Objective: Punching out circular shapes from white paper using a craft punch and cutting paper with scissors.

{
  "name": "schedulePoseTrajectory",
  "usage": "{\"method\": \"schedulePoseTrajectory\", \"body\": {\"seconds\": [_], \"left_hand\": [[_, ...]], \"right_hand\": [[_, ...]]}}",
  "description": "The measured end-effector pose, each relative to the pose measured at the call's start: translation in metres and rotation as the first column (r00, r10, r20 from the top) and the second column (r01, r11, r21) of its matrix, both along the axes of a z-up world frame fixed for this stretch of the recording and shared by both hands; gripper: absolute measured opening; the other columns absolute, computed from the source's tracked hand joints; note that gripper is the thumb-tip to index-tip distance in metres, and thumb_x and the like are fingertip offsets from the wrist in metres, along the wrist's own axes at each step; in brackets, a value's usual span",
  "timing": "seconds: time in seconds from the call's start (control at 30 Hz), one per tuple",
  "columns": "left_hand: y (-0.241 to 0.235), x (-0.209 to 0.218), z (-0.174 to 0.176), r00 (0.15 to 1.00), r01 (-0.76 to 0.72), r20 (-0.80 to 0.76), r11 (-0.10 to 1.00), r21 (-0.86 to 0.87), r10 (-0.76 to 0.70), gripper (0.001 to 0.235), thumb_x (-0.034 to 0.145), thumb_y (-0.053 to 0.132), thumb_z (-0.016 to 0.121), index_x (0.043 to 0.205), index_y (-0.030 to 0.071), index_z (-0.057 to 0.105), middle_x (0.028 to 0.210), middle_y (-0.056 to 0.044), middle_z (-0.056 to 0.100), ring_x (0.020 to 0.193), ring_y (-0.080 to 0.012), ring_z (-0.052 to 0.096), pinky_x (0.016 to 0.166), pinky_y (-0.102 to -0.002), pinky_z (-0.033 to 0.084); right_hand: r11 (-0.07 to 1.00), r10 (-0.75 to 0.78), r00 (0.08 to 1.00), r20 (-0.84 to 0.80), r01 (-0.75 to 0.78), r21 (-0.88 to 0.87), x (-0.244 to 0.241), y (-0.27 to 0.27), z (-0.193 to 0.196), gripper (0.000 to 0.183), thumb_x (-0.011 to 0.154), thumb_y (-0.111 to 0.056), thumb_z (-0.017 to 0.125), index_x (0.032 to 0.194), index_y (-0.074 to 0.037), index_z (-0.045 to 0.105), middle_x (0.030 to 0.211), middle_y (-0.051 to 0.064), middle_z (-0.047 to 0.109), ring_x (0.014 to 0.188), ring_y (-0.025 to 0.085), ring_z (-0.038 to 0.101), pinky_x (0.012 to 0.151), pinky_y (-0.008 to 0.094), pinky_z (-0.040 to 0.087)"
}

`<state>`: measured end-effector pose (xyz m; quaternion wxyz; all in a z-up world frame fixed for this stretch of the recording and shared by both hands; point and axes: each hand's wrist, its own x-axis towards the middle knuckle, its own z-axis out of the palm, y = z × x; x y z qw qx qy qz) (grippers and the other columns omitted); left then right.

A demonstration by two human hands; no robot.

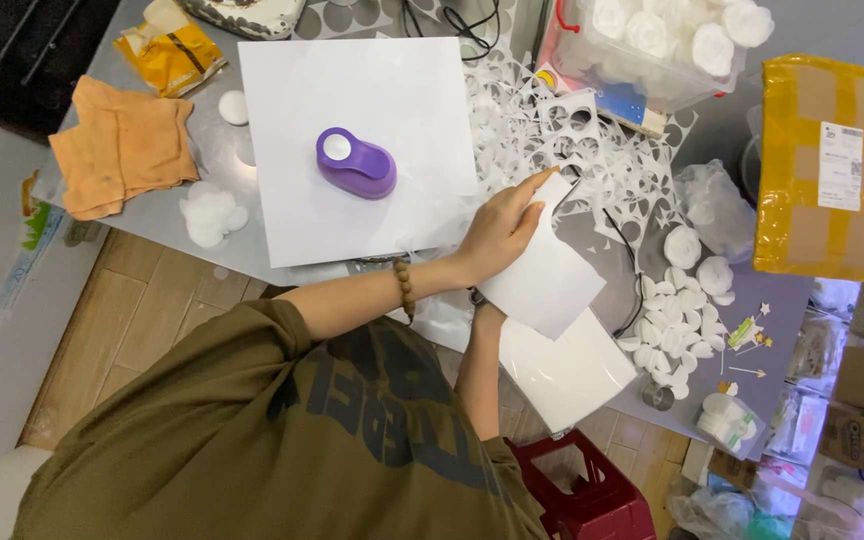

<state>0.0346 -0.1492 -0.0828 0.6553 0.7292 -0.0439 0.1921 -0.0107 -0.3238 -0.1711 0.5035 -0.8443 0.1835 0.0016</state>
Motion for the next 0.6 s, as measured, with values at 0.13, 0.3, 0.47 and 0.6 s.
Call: {"method": "schedulePoseTrajectory", "body": {"seconds": [0.13,0.3,0.47,0.6], "left_hand": [[0.033,0.009,-0.013,0.995,-0.063,-0.071,0.997,0.039,0.065,0.047,0.106,0.011,0.054,0.152,0.010,0.046,0.094,-0.018,0.067,0.086,-0.0296,0.065,0.079,-0.039,0.051],[0.159,-0.007,0.009,0.969,-0.212,-0.137,0.976,-0.050,0.203,0.046,0.108,0.015,0.054,0.152,0.006,0.047,0.119,-0.008,0.074,0.086,-0.0096,0.065,0.079,-0.029,0.055],[0.329,0.007,-0.042,0.894,-0.367,0.075,0.817,-0.445,0.442,0.022,0.112,0.012,0.059,0.125,-0.004,0.054,0.114,-0.006,0.063,0.100,-0.0126,0.060,0.089,-0.030,0.053],[0.404,0.036,-0.138,0.780,-0.563,-0.021,0.687,-0.460,0.625,0.020,0.107,0.010,0.059,0.119,-0.006,0.058,0.116,-0.011,0.073,0.103,-0.0187,0.068,0.091,-0.034,0.056]], "right_hand": [[0.999,-0.044,0.999,-0.028,0.043,-0.032,0.007,0.017,-0.013,0.038,0.089,-0.015,0.066,0.125,-0.001,0.068,0.095,0.016,0.075,0.077,0.024,0.067,0.065,0.036,0.049],[0.962,0.068,0.992,0.109,-0.036,-0.271,-0.005,-0.026,-0.067,0.045,0.083,-0.025,0.088,0.115,-0.001,0.068,0.082,0.007,0.066,0.070,0.015,0.057,0.062,0.030,0.048],[0.945,0.060,0.997,0.051,-0.040,-0.323,-0.035,-0.066,-0.099,0.041,0.087,-0.026,0.083,0.116,0.000,0.069,0.077,0.002,0.064,0.065,0.013,0.055,0.061,0.030,0.047],[0.949,0.097,0.995,-0.025,-0.100,-0.298,-0.040,-0.048,-0.075,0.044,0.089,-0.027,0.082,0.122,-0.001,0.068,0.072,0.003,0.060,0.061,0.013,0.052,0.057,0.031,0.044]]}}
